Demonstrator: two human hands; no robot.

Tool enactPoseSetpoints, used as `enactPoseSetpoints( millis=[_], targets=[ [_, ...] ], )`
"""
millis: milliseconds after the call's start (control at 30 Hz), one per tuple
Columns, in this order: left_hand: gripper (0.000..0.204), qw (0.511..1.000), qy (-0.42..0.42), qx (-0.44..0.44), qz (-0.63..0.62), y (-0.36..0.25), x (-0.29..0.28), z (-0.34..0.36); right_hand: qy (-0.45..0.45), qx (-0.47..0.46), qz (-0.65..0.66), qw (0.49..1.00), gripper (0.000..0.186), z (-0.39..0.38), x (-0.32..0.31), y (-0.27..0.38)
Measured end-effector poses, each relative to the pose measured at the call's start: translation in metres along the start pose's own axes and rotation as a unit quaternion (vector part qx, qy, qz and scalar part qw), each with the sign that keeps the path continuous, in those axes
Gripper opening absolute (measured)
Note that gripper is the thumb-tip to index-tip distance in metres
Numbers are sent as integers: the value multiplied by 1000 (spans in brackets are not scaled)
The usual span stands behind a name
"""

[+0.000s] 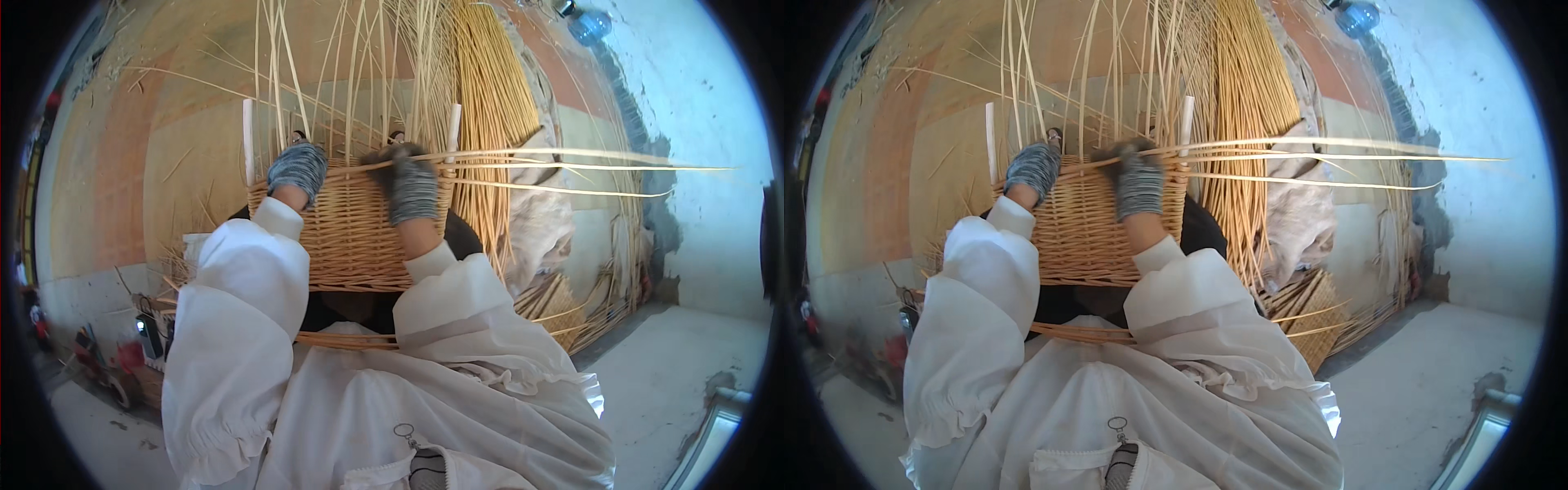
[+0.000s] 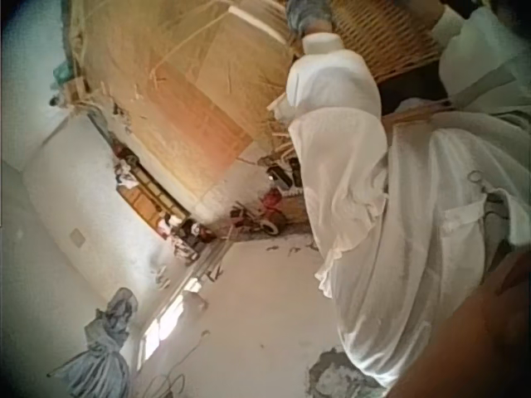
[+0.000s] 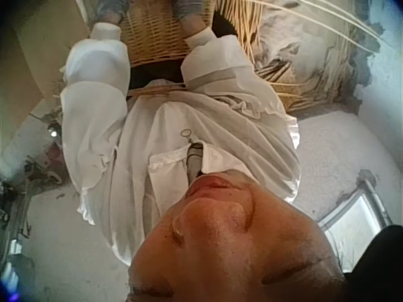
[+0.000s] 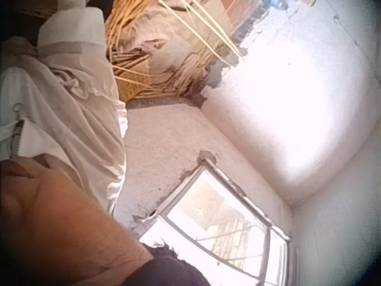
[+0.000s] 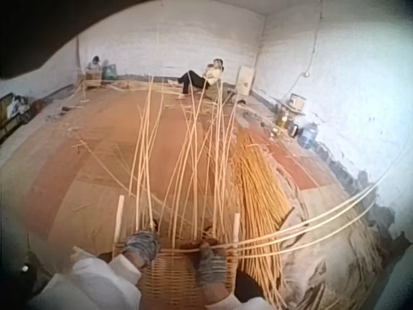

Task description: Weaving a wicker basket using long reeds.

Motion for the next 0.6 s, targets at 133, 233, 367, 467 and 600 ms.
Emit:
enactPoseSetpoints(
  millis=[133,233,367,467,600],
  targets=[
    [29,972,-11,86,-220,17,2,1,23,-101,-111,988,17,18,-34,56],
    [32,924,-15,149,-351,18,-2,-12,92,-4,-177,980,22,29,-19,73],
    [34,943,-89,119,-297,16,-9,-20,153,-24,-512,845,24,46,68,87],
    [39,952,-85,7,-293,22,-2,-18,292,-213,-717,595,47,73,166,40],
    [48,965,-102,-59,-233,30,0,-12,204,-236,-823,475,68,125,194,-23]
  ],
)
Point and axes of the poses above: each hand's wrist, its own z-axis towards the middle knuckle, its own x-axis out of the palm, y = z × x, the point moved 7 cm from there along z, towards the middle knuckle, and after that the axes turned 4 degrees about -y, right-handed, at the moved point
